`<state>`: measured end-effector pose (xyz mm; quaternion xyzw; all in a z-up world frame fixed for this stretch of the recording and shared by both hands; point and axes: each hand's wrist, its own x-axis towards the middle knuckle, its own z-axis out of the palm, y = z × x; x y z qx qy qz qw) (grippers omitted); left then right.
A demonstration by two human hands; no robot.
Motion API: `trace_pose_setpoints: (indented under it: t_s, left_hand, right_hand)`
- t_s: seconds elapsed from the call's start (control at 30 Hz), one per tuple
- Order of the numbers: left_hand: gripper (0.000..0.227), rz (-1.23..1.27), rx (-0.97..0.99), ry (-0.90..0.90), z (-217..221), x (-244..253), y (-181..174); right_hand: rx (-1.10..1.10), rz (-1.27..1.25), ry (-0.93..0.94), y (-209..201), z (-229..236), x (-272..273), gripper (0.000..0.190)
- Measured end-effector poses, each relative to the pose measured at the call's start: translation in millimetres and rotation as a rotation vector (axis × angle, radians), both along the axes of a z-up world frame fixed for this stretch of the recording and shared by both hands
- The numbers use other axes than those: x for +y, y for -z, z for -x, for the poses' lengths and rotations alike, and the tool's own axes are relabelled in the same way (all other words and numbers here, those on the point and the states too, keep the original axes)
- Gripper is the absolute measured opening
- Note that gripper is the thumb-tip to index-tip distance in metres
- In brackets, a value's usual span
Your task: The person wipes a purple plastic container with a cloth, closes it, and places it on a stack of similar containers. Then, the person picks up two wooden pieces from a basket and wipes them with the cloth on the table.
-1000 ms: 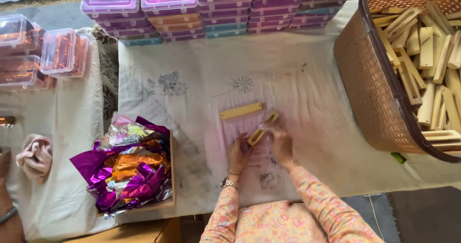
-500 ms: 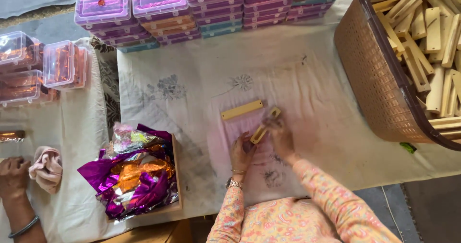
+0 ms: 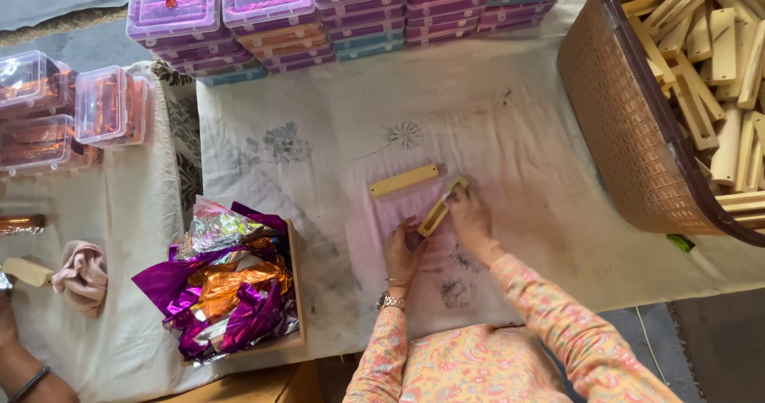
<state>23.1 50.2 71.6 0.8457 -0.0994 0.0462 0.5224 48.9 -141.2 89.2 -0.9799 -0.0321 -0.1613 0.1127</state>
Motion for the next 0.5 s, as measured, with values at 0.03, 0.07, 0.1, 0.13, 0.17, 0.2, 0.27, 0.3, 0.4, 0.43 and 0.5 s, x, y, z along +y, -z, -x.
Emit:
trace_pose_setpoints:
  t_s: [0.03,0.07,0.1,0.13,0.17,0.2,0.27,0.3,0.4,0.43,0.5]
  left_hand:
    - [0.065,0.004,-0.001,-0.001,0,-1,0]
    - [0.065,0.025,0.012,0.0,-1,-1,-1]
    - [0.065,0.047,0.025,0.001,-1,0,-1]
    - [0.065,0.045,0.024,0.001,-1,0,1]
    - [0.066,0.024,0.017,0.002,-1,1,2]
    - [0.067,0.003,0.01,0.004,-2,0,4]
    - [0.065,0.027,0.008,0.011,-1,2,7]
    - [0.063,0.052,0.008,0.018,0,2,9]
    - [0.065,0.011,-0.035,0.015,0,1,5]
    - [0.065,0.013,-0.034,0.014,1,1,4]
    - [0.063,0.014,-0.028,0.0,0,0,3]
  right_hand:
    - [-0.001,0.004,-0.001,6,8,7,0.022]
    - [0.077,0.032,-0.019,12,16,15,0.024]
    - [0.155,0.06,-0.036,18,23,24,0.025]
    - [0.154,0.058,-0.037,20,27,27,0.025]
    - [0.121,0.01,-0.12,22,30,30,0.024]
    - [0.087,-0.039,-0.202,24,34,32,0.022]
    - [0.11,-0.109,-0.222,-2,24,13,0.028]
    - [0.134,-0.178,-0.241,-15,19,3,0.035]
    - [0.05,-0.177,-0.168,-24,4,-13,0.032]
    - [0.052,-0.175,-0.169,-17,7,-7,0.032]
    - [-0.017,-0.075,-0.047,-2,10,5,0.025]
